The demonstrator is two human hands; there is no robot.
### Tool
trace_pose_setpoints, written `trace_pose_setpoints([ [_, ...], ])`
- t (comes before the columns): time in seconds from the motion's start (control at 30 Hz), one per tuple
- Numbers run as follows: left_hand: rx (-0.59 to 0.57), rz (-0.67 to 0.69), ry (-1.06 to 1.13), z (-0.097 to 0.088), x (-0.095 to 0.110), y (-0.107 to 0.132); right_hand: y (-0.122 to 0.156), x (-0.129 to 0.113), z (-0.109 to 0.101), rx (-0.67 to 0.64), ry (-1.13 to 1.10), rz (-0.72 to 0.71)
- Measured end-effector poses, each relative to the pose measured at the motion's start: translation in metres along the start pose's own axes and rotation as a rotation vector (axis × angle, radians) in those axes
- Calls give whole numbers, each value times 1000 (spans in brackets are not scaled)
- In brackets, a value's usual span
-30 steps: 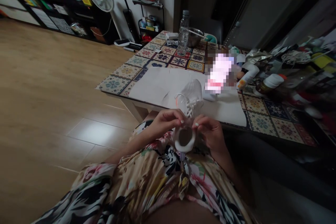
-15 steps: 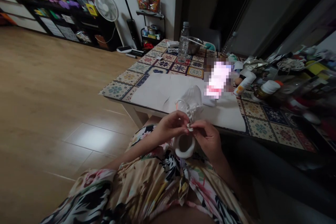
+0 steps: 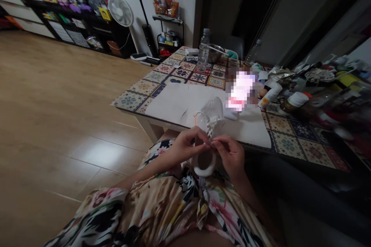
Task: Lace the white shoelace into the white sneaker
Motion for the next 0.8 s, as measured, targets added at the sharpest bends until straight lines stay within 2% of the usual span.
trace_pose_setpoints([
  [0.1,13,-52,24,0,-1,0,2,1,3,47,-38,48],
  [0.27,94,-82,104,0,1,-1,-3,-7,-3,-74,129,-165],
  [0.4,73,-72,68,-1,4,-1,-6,-10,-7,-65,247,-259],
  [0.53,31,2,22,-2,7,-3,-6,-6,-6,-52,225,-223],
  [0.67,26,48,-45,-3,8,-4,-4,-3,-3,-125,111,-152],
  [0.8,35,53,-67,-3,7,-5,-4,-5,-2,-123,158,-200],
])
Point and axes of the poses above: each hand's wrist, its own y-axis away from the middle knuckle, its own z-axis out of the palm, x = y × z, the point moved 1 cm from there along -y, towards the middle knuckle, and after that the axes turned 13 degrees about y, right-handed, at the moved point
